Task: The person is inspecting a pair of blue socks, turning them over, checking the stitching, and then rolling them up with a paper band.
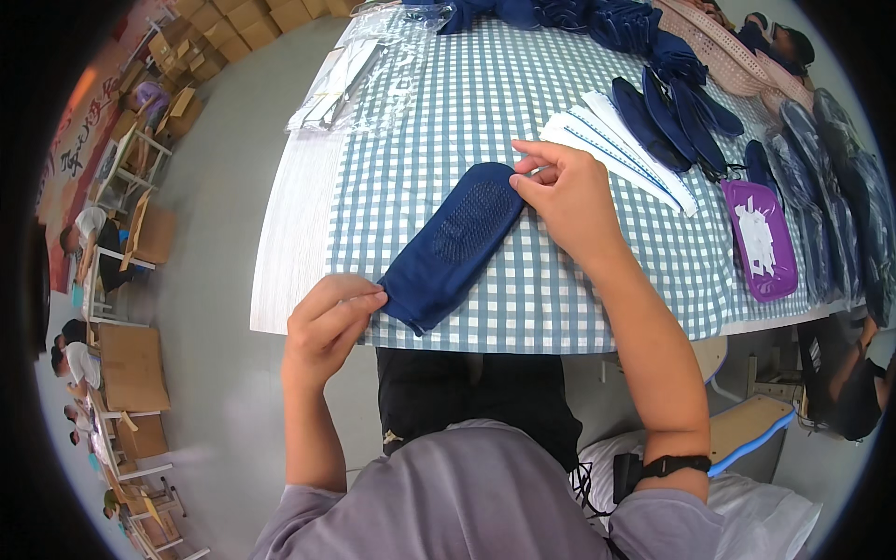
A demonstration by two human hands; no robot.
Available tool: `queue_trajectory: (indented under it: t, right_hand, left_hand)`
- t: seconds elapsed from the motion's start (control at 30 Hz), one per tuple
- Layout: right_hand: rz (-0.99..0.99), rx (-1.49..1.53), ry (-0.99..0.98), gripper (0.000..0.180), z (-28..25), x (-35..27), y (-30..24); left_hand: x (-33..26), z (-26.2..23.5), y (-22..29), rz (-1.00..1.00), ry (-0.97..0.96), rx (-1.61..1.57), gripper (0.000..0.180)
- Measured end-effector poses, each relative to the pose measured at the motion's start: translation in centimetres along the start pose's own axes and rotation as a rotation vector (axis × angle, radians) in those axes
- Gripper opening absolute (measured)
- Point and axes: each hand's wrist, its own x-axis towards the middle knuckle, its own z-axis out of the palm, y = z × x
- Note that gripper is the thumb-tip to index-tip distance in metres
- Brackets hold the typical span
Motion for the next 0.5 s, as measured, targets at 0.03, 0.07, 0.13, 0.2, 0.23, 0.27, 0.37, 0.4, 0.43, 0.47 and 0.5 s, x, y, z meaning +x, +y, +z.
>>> queue_trajectory:
  t: [0.03, 0.07, 0.13, 0.2, 0.23, 0.27, 0.37, 0.4, 0.43, 0.47, 0.5]
  right_hand:
    - [-0.015, -0.002, -0.014, 0.038, 0.0, 0.1, 0.2]
    - [-0.015, -0.001, -0.015, 0.038, 0.0, 0.1, 0.3]
    - [-0.04, 0.0, -0.03, 0.035, 0.1, 0.2, 0.5]
    - [-0.025, 0.012, -0.024, 0.034, 0.1, 0.2, 0.4]
    - [-0.01, 0.023, -0.019, 0.033, 0.2, 0.2, 0.3]
    - [-0.01, 0.023, -0.019, 0.033, 0.2, 0.2, 0.3]
    - [0.003, -0.019, 0.001, 0.032, 0.4, 0.2, 0.1]
    - [-0.004, -0.036, 0.006, 0.032, 0.5, 0.2, -0.1]
    - [-0.011, -0.055, 0.012, 0.032, 0.5, 0.1, -0.1]
    - [-0.011, -0.057, 0.012, 0.032, 0.5, 0.1, -0.1]
    - [-0.026, -0.078, 0.021, 0.032, 0.5, 0.0, 0.0]
  left_hand:
    - [-0.3, 0.1, 0.0, 0.021, 0.014, 0.006, 0.028]
    - [-0.5, 0.2, 0.0, 0.042, 0.029, 0.012, 0.027]
    - [-0.9, 0.5, 0.1, 0.048, 0.051, 0.015, 0.026]
    - [-1.1, 0.8, 0.1, 0.055, 0.074, 0.016, 0.025]
    - [-1.1, 1.0, 0.1, 0.074, 0.087, 0.008, 0.024]
    - [-1.1, 1.1, 0.1, 0.094, 0.101, -0.001, 0.023]
    - [-0.9, 1.2, 0.3, 0.117, 0.09, 0.0, 0.024]
    - [-0.7, 1.0, 0.4, 0.116, 0.091, 0.0, 0.024]
    - [-0.6, 0.9, 0.5, 0.112, 0.08, 0.023, 0.025]
    - [-0.4, 0.8, 0.7, 0.107, 0.07, 0.046, 0.026]
    - [-0.3, 0.6, 0.8, 0.108, 0.071, 0.045, 0.026]
